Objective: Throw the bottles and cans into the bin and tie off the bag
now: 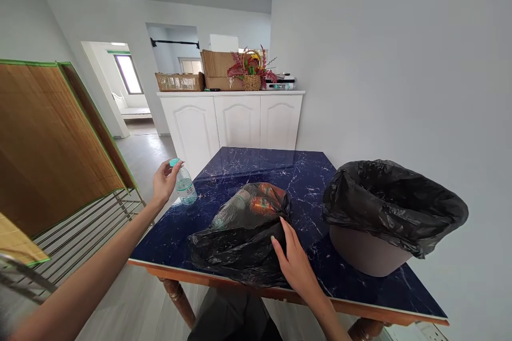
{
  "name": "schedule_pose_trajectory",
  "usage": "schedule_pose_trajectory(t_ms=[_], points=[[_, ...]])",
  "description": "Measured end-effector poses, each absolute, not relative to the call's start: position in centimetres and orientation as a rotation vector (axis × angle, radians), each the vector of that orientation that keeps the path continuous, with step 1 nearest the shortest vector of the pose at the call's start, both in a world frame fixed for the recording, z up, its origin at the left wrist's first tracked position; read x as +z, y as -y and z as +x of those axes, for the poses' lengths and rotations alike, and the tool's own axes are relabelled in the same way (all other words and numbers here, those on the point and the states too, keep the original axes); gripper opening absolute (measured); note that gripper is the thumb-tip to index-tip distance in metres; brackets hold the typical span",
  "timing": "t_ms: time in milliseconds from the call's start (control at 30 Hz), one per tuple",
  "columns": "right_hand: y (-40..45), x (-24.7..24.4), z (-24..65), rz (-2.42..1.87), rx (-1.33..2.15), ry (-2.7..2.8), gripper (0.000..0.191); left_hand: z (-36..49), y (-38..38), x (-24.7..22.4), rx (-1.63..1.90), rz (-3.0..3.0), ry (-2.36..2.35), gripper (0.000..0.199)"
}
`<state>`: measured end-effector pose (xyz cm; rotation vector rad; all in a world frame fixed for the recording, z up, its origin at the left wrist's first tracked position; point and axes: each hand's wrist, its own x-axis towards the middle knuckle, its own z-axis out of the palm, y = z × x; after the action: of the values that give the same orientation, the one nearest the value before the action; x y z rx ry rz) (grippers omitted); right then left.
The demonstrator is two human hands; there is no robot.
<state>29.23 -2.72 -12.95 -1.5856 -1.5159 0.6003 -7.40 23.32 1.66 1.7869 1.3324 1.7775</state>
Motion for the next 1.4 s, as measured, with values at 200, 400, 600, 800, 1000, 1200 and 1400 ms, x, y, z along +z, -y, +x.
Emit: schedule_pose_trajectory(t_ms=[200, 400, 600, 800, 1000, 1200, 1400], points=[[2.8, -12.5, 29.1, -1.625, 0.665, 1.502, 0.078, -7.0, -24.7, 1.0, 1.647, 1.843, -1.336, 0.057], [2.9, -12.2, 29.0, -1.653, 0.701, 1.480, 0.079, -7.6, -24.9, 1.9, 1.411, 1.876, -1.427, 0.057], [3.0, -12.5, 29.0, -1.635, 0.674, 1.477, 0.078, -6.5, -17.4, 1.7, 1.770, 2.061, -1.614, 0.064], [2.8, -12.6, 29.0, -1.634, 0.627, 1.504, 0.077, -0.9, -3.1, -2.4, 0.658, 2.684, -0.708, 0.032], [2.9, -12.8, 28.8, -1.614, 0.570, 1.561, 0.073, 1.0, -3.6, -6.6, 0.648, 2.879, -1.023, 0.041], [3.0, -12.8, 28.4, -1.679, 0.569, 1.599, 0.076, 0.4, -9.6, -7.4, 0.766, 3.018, -1.489, 0.039], [3.4, -12.7, 28.2, -1.741, 0.570, 1.634, 0.079, 0.5, -11.5, -7.8, 0.748, 3.040, -1.591, 0.057]])
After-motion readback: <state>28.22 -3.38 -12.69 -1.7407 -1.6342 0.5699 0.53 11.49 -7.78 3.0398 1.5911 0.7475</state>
